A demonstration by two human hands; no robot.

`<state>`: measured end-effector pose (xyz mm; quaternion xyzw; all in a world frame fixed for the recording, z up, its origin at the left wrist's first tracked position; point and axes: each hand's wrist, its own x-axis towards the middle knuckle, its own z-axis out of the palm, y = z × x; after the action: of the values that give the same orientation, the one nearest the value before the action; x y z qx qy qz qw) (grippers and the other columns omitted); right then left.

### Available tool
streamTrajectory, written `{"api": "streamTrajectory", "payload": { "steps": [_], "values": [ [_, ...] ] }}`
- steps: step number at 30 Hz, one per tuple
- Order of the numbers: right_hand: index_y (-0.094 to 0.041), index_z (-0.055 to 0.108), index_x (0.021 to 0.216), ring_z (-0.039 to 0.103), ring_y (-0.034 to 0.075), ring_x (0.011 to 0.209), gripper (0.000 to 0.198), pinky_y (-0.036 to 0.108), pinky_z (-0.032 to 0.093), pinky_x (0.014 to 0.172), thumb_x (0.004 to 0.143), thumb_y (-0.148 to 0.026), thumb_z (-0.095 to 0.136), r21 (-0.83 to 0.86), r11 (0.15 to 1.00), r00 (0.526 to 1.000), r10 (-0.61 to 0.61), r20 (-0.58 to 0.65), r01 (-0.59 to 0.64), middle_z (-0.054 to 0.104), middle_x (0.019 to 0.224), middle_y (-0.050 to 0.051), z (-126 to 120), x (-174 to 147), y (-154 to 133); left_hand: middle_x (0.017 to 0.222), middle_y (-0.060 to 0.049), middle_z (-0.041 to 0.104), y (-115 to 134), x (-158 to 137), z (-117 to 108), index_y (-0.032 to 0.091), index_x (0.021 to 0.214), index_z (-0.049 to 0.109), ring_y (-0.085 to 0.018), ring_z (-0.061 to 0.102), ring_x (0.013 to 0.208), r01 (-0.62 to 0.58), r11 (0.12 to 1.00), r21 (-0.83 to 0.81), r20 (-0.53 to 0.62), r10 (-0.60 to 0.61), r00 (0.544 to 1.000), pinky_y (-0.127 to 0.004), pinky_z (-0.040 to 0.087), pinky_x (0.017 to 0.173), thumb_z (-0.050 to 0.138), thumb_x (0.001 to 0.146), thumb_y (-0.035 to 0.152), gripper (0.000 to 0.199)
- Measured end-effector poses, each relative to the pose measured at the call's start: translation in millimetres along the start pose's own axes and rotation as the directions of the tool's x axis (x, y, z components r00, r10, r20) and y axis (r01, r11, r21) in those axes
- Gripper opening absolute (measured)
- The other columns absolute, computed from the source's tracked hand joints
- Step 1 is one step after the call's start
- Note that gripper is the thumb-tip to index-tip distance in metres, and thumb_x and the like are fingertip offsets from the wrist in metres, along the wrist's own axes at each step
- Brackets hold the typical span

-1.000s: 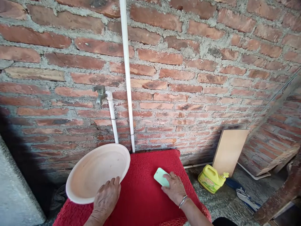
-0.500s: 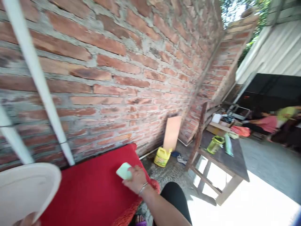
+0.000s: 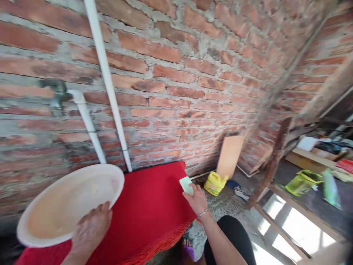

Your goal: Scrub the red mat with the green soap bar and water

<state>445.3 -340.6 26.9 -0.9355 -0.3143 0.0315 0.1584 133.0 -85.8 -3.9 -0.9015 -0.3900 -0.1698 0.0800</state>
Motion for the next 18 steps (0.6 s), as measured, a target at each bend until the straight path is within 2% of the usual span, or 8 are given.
{"api": "streamTrajectory", "payload": {
  "steps": [1, 3, 5, 7, 10, 13, 15, 18],
  "values": [
    [-0.028, 0.061, 0.134, 0.064, 0.024, 0.112, 0.048, 0.034, 0.047, 0.099, 0.09, -0.047, 0.062, 0.037, 0.994, 0.994, -0.106, 0.031, 0.105, 0.065, 0.123, 0.009, 15, -12, -14, 0.08, -0.012, 0.07, -1, -1, -3, 0.014, 0.102, 0.071, -0.027, 0.068, 0.072, -0.013, 0.997, 0.072, 0.016, 0.011, 1.0, -0.038, 0.046, 0.064, 0.026, 0.1, 0.025, 0.046],
    [-0.032, 0.063, 0.132, 0.062, 0.026, 0.117, 0.051, 0.037, 0.045, 0.104, 0.084, -0.048, 0.071, 0.085, 0.947, 0.942, -0.318, 0.107, 0.31, 0.065, 0.126, 0.007, 40, -37, -39, 0.083, -0.011, 0.072, 2, 0, -6, 0.014, 0.106, 0.07, -0.026, 0.068, 0.074, -0.026, 0.988, 0.151, 0.034, 0.021, 0.999, -0.037, 0.046, 0.064, 0.029, 0.1, 0.024, 0.043],
    [-0.035, 0.063, 0.132, 0.058, 0.027, 0.124, 0.055, 0.043, 0.04, 0.111, 0.08, -0.049, 0.075, 0.071, 0.911, 0.894, -0.412, 0.174, 0.406, 0.063, 0.132, 0.006, 52, -51, -47, 0.084, -0.011, 0.072, 5, 2, -9, 0.015, 0.106, 0.07, -0.025, 0.068, 0.074, -0.024, 0.987, 0.156, 0.041, 0.018, 0.999, -0.036, 0.046, 0.065, 0.033, 0.099, 0.024, 0.039],
    [-0.035, 0.063, 0.133, 0.056, 0.028, 0.128, 0.054, 0.044, 0.037, 0.113, 0.081, -0.045, 0.074, -0.001, 0.936, 0.919, -0.345, 0.191, 0.351, 0.061, 0.138, 0.007, 46, -48, -32, 0.085, -0.011, 0.072, 8, 3, -11, 0.015, 0.105, 0.07, -0.025, 0.068, 0.076, -0.02, 0.989, 0.147, 0.053, 0.012, 0.999, -0.036, 0.046, 0.066, 0.033, 0.099, 0.022, 0.038],
    [-0.027, 0.062, 0.135, 0.06, 0.028, 0.125, 0.049, 0.043, 0.042, 0.108, 0.088, -0.039, 0.066, -0.163, 0.986, 0.993, -0.014, 0.119, 0.034, 0.061, 0.136, 0.012, 13, -21, 20, 0.087, -0.011, 0.072, 12, 3, -16, 0.015, 0.106, 0.07, -0.026, 0.069, 0.08, -0.008, 0.991, 0.134, 0.09, -0.004, 0.996, -0.037, 0.048, 0.069, 0.032, 0.1, 0.021, 0.039],
    [-0.021, 0.058, 0.137, 0.066, 0.029, 0.113, 0.049, 0.043, 0.048, 0.099, 0.094, -0.044, 0.056, -0.227, 0.949, 0.974, 0.227, 0.012, -0.219, 0.065, 0.126, 0.014, -13, 4, 59, 0.09, -0.012, 0.072, 15, 5, -21, 0.014, 0.108, 0.07, -0.027, 0.069, 0.083, 0.016, 0.993, 0.115, 0.135, -0.032, 0.99, -0.038, 0.049, 0.072, 0.034, 0.099, 0.019, 0.038],
    [-0.019, 0.058, 0.137, 0.067, 0.029, 0.11, 0.05, 0.043, 0.049, 0.098, 0.095, -0.046, 0.054, -0.21, 0.961, 0.983, 0.179, -0.031, -0.182, 0.064, 0.126, 0.015, -9, 4, 57, 0.091, -0.012, 0.072, 17, 6, -23, 0.014, 0.109, 0.07, -0.027, 0.07, 0.085, 0.03, 0.994, 0.101, 0.158, -0.046, 0.986, -0.038, 0.05, 0.073, 0.035, 0.099, 0.018, 0.037],
    [-0.021, 0.061, 0.135, 0.064, 0.026, 0.114, 0.049, 0.038, 0.048, 0.103, 0.091, -0.043, 0.061, -0.097, 0.988, 0.992, -0.12, 0.041, 0.124, 0.064, 0.13, 0.013, 22, -25, 16, 0.093, -0.013, 0.072, 17, 7, -25, 0.013, 0.11, 0.07, -0.027, 0.07, 0.087, 0.043, 0.995, 0.093, 0.179, -0.059, 0.982, -0.037, 0.05, 0.075, 0.035, 0.099, 0.017, 0.036]
  ]
}}
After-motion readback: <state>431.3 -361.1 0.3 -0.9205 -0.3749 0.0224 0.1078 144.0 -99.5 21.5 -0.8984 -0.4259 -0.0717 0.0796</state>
